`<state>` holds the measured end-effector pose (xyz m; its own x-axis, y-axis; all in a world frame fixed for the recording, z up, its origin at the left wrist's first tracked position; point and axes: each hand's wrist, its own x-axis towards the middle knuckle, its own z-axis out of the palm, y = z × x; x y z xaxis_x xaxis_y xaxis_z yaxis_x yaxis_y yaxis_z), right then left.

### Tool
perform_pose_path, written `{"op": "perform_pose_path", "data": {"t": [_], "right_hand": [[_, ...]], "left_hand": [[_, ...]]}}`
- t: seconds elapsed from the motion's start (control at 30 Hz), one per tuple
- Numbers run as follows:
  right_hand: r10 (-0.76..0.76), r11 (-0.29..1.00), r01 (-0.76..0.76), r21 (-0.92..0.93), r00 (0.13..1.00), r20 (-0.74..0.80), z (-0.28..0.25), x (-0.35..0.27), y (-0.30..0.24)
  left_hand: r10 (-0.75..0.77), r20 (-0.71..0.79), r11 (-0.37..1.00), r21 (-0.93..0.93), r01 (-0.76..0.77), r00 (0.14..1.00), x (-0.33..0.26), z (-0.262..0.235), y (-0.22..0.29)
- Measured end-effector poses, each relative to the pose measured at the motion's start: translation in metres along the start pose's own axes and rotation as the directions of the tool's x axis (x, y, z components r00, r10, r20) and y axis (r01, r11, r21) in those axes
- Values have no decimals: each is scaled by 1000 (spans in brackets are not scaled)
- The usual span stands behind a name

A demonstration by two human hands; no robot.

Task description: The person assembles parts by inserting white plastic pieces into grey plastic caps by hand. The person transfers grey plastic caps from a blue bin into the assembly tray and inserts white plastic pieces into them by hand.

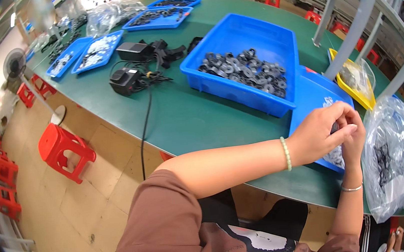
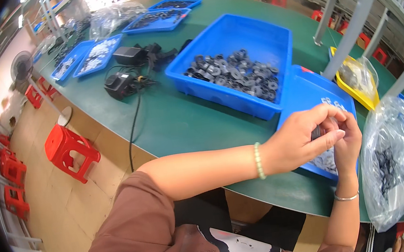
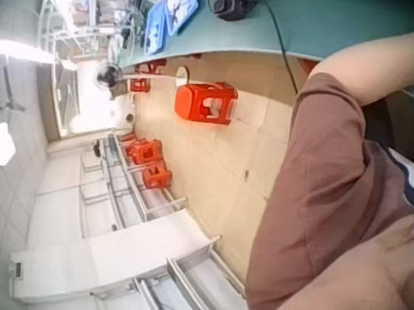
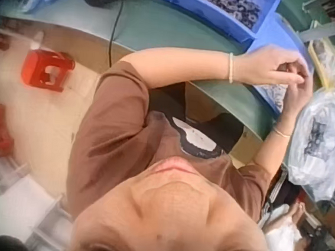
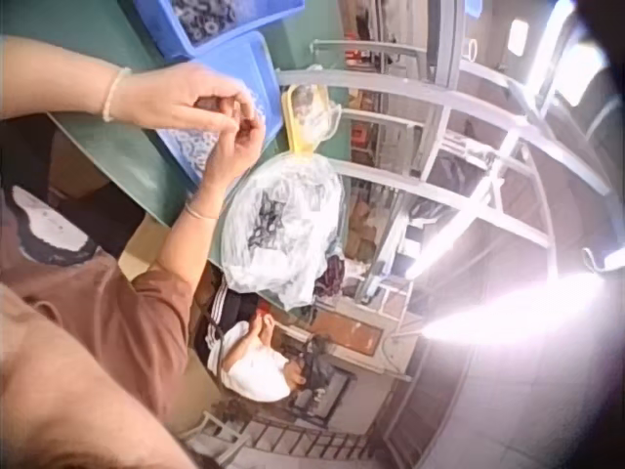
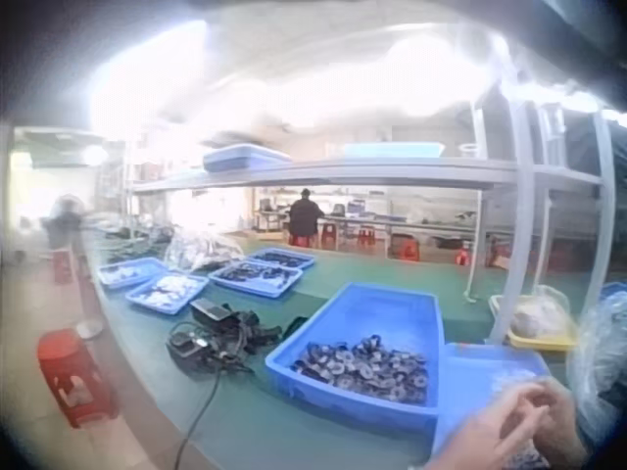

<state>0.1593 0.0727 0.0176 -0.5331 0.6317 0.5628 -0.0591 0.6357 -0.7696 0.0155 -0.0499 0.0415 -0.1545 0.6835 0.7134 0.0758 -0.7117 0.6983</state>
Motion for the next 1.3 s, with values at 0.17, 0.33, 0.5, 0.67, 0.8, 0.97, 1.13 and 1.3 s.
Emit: {"op": "perform_pose_path", "data": {"t": [0.17,0.33,0.5,0.67,0.8,0.97,1.13,1.3], "right_hand": [[12,1000,-12,-5,999,-34,-10,1,19],[18,999,-19,33,1000,17,-16,2,21],[48,998,-46,47,998,-32,-5,2,11],[114,991,-111,77,993,-36,-15,-6,9],[136,989,-135,58,991,-19,-12,-4,-3],[181,966,-197,170,978,102,1,2,-8],[187,929,-211,303,977,105,-2,-2,-12],[178,939,-202,280,978,109,-11,-3,-9]], "left_hand": [[-269,-23,963,27,269,963,-6,-8,-37],[-339,-105,941,-26,338,935,-6,-11,-76],[-509,13,810,-331,484,861,-5,-16,-61],[-512,131,812,-249,528,849,-2,-15,-64],[-552,146,778,-266,570,821,-2,-18,-58],[-448,201,838,-245,487,871,-7,-31,-70],[-464,225,820,-256,511,857,-5,-23,-62],[-468,212,851,-155,503,858,-5,-22,-59]]}}
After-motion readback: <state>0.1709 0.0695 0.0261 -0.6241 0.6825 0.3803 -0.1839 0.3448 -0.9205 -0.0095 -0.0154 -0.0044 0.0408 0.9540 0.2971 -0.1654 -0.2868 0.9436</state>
